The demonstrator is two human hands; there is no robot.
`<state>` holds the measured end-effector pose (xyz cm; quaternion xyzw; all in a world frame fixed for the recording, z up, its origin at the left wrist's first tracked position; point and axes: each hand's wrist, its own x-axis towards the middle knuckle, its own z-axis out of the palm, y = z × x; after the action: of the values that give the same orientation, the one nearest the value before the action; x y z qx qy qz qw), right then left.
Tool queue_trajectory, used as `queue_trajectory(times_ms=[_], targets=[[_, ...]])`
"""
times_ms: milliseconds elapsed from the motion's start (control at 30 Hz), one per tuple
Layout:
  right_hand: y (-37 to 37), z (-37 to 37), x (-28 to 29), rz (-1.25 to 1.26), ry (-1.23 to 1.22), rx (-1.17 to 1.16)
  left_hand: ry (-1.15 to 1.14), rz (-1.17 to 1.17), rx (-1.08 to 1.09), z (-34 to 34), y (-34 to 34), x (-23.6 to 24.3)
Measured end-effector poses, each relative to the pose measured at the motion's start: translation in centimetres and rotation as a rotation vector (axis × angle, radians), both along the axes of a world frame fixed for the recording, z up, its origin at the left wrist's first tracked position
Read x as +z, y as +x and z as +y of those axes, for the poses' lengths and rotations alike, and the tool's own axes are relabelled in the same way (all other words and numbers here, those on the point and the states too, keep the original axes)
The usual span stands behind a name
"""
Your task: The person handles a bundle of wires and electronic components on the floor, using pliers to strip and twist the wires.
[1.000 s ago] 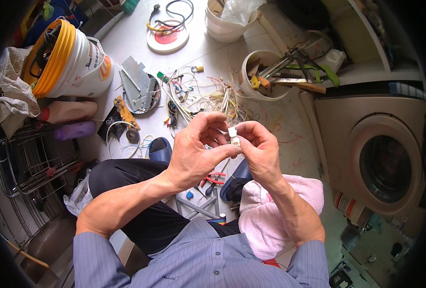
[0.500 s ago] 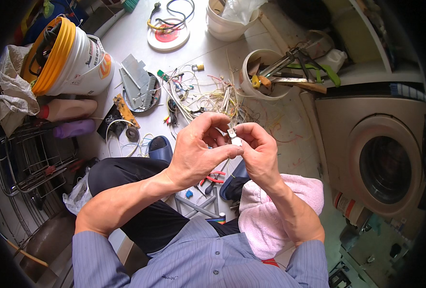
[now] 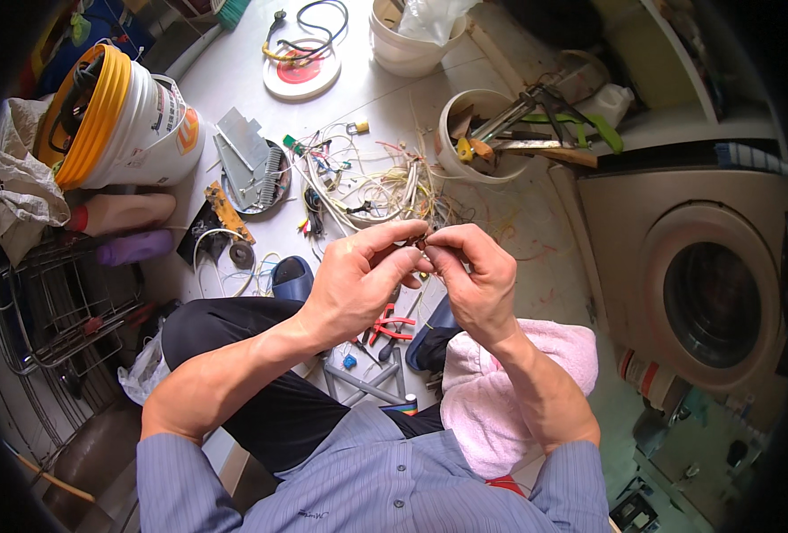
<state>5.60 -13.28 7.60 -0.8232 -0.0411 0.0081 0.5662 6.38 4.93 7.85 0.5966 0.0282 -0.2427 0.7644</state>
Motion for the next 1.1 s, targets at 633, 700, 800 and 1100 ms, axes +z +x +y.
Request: queue_trajectory(times_ms=[633,700,800,1100], targets=[[0.71,-0.38,0.27,-0.223,-0.125,0.159,-0.011,0.135,-0.012,0.19,0.13,-0.45],[0.73,-0.48,0.11,-0.202,-0.062,0.134,-0.039,0.143,-0.022,0.2,0.1,-0.51],[0.38,-0.4,0.15,-0.037,0.01,0.066,-0.056,0.146,-0.051,0.28,0.12,-0.5],[0.06,-0.03,0.42,0.25,0.225,-0.018,-0.058,0.301,-0.105,0.66,0.73,-0.08]])
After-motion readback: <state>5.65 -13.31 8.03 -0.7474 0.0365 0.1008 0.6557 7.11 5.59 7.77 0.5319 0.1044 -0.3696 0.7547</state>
